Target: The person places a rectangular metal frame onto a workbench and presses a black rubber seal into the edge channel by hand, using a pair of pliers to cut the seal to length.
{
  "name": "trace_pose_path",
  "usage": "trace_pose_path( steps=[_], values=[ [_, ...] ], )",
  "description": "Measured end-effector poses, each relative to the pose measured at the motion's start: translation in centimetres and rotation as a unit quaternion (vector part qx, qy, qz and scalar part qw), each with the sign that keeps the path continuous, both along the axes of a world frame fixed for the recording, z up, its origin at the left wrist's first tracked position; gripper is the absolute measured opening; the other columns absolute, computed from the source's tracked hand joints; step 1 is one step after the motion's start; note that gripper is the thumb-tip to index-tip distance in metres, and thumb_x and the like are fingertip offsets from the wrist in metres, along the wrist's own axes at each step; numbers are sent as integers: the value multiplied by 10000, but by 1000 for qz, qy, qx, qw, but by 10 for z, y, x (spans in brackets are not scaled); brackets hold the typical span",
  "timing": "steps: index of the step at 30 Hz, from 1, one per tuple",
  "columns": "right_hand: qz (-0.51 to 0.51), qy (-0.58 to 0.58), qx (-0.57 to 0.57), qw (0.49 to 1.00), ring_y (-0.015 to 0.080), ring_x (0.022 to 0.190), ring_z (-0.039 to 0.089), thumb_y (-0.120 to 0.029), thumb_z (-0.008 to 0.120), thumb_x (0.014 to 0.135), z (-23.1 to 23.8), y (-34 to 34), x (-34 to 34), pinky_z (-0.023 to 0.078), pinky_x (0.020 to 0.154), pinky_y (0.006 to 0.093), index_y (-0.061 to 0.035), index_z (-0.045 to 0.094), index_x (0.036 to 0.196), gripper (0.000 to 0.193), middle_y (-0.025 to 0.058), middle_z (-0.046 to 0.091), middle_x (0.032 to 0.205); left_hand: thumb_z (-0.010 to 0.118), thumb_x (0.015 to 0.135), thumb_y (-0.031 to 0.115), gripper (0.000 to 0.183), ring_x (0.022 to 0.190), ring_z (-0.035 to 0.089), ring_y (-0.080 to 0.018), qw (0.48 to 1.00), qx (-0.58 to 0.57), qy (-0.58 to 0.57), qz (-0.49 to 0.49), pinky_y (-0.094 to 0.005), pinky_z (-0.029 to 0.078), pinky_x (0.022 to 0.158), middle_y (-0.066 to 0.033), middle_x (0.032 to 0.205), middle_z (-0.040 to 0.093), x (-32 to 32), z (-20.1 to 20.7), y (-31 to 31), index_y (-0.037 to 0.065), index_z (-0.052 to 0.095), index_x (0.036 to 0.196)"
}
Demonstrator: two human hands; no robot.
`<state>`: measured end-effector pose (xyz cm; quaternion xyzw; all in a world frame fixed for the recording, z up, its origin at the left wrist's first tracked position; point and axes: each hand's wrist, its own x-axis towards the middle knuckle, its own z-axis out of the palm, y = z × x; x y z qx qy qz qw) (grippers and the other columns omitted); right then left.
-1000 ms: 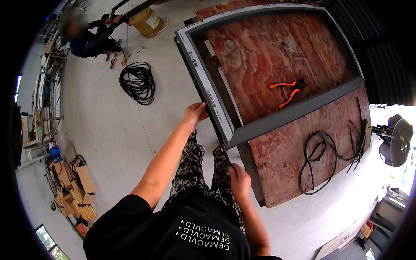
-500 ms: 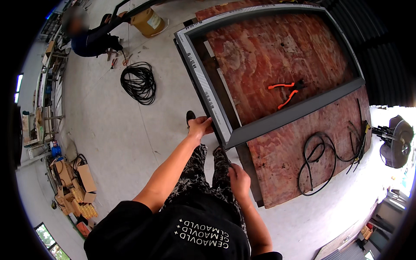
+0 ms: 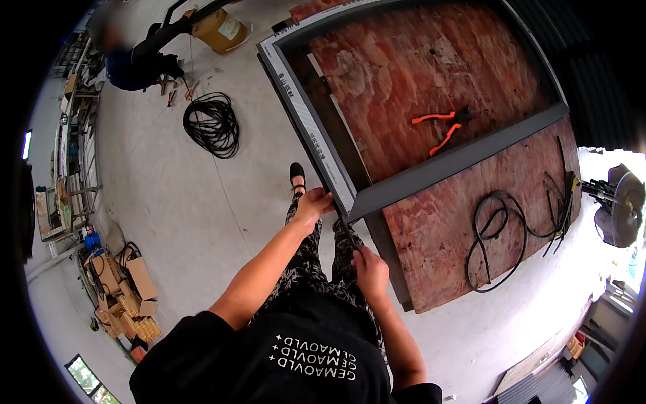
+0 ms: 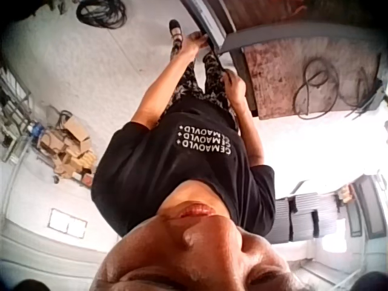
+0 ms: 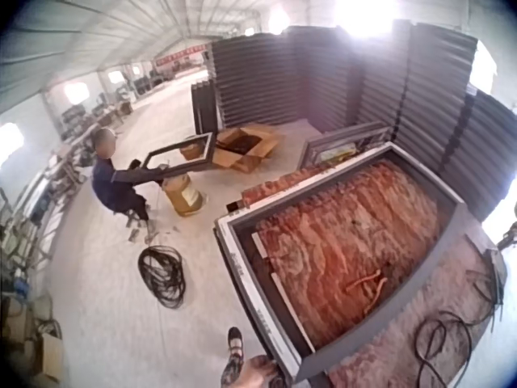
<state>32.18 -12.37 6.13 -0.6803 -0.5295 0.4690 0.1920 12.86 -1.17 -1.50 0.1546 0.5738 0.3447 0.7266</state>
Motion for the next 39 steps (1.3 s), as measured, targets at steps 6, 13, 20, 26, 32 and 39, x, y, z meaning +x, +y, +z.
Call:
trace_pose_path(
  steps=[6, 13, 20, 26, 32, 39],
  values=[
    [7, -18, 9, 1000, 293, 695, 665, -189, 601, 914, 0, -1, -2, 501, 620, 376, -42, 658, 1048, 206, 104, 671, 736, 641, 934, 139, 215, 866, 660, -153, 996, -36, 18, -81, -285, 569, 765, -60, 969, 670, 1, 3, -8, -17, 610, 1078],
    [-1, -51, 22, 998, 322, 721, 657, -193, 623, 897, -6, -1, -3, 504, 641, 395, -45, 662, 1036, 207, 132, 668, 760, 659, 913, 107, 167, 820, 651, -143, 996, -28, 27, -76, -286, 582, 757, -60, 941, 657, 15, 7, -30, -22, 615, 1008],
    [10, -61, 17, 998, 341, 739, 653, -193, 635, 882, -5, 1, -7, 506, 656, 410, -42, 665, 1028, 212, 147, 669, 798, 648, 920, 109, 132, 799, 620, -105, 979, 23, 163, -117, -273, 537, 763, -21, 903, 651, 22, -24, -56, 2, 616, 990],
    [135, -116, 56, 982, 355, 738, 639, -211, 657, 852, 1, 20, 17, 503, 643, 440, -72, 680, 966, 181, 163, 669, 827, 611, 961, 214, 230, 802, 607, -113, 995, -9, 92, -29, -285, 530, 754, -34, 893, 637, 27, -22, -59, 8, 605, 1062],
    [105, -306, 231, 918, 338, 834, 621, -210, 637, 862, 80, 151, 101, 500, 710, 439, -72, 659, 1000, 197, 133, 648, 922, 432, 1034, 393, 360, 748, 558, -100, 981, -56, 33, 181, -264, 459, 661, -1, 877, 596, 49, -14, -31, 69, 565, 1116],
    [215, -366, 333, 842, 292, 904, 601, -373, 563, 916, 44, 279, 195, 453, 884, 415, -62, 705, 849, 349, 110, 657, 848, 425, 1034, 357, 353, 979, 571, -167, 969, -61, 62, 232, -314, 454, 843, -53, 1070, 602, 26, 16, -27, 57, 553, 1170]
  ],
)
